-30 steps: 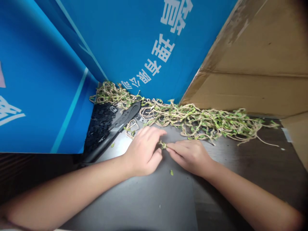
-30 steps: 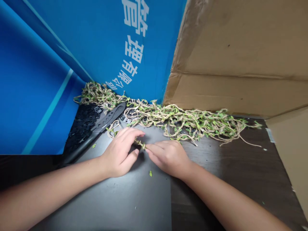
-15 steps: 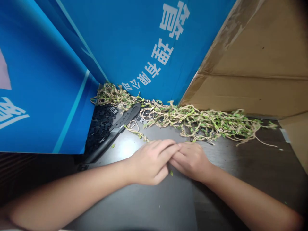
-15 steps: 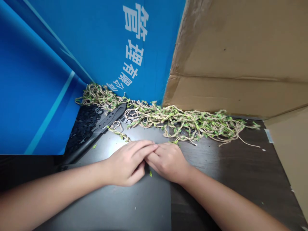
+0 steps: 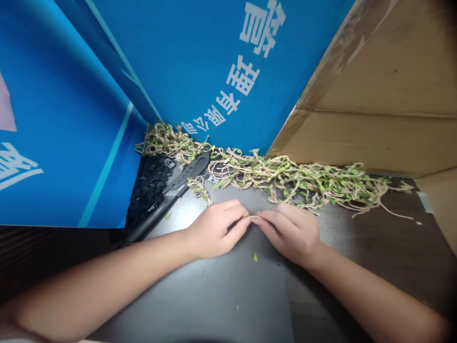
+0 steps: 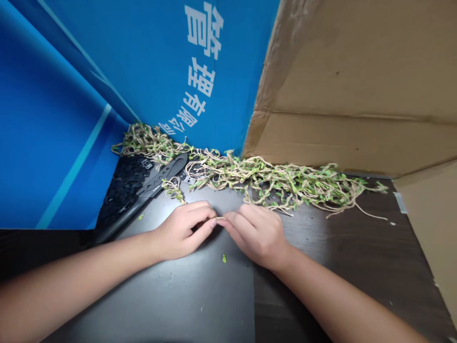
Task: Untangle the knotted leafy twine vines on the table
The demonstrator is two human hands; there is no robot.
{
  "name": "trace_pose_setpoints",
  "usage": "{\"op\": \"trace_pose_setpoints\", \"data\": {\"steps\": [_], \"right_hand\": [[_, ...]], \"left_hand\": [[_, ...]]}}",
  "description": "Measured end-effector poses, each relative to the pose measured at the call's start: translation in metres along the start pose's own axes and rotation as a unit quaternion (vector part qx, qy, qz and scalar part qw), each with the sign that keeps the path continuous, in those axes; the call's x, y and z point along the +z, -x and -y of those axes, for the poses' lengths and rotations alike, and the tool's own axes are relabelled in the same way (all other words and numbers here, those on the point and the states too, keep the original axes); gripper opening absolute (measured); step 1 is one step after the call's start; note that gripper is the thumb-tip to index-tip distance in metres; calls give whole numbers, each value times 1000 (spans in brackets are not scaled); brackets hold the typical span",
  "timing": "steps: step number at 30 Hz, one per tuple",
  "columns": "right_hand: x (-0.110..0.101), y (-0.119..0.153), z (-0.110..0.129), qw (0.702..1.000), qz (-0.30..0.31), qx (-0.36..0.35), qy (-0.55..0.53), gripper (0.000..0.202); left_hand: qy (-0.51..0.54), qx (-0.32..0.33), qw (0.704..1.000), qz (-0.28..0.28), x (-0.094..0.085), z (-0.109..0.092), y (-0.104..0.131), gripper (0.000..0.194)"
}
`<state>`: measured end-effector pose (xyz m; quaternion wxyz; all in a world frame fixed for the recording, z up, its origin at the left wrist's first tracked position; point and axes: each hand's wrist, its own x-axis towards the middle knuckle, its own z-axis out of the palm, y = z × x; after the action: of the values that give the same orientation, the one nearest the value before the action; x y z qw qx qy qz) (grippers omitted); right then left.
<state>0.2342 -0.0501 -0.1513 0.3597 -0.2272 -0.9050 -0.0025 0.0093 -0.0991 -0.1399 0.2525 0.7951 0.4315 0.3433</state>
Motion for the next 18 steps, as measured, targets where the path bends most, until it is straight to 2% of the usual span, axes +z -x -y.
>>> {"op": "trace_pose_setpoints", "data": {"steps": [6,12,18], "right_hand": [[3,-2,-2,1000,-1,14,-20,22],[5,-5,-1,1000,23,13,-13,17],[9,-7,1,996,81,18,-9,17]], "left_hand": [[112,8,994,-3,-6,1,1,22],[242,-15,970,-7,-9,-2,-3,24],[246,-26,968,-32,-10,-3,-5,23]]}}
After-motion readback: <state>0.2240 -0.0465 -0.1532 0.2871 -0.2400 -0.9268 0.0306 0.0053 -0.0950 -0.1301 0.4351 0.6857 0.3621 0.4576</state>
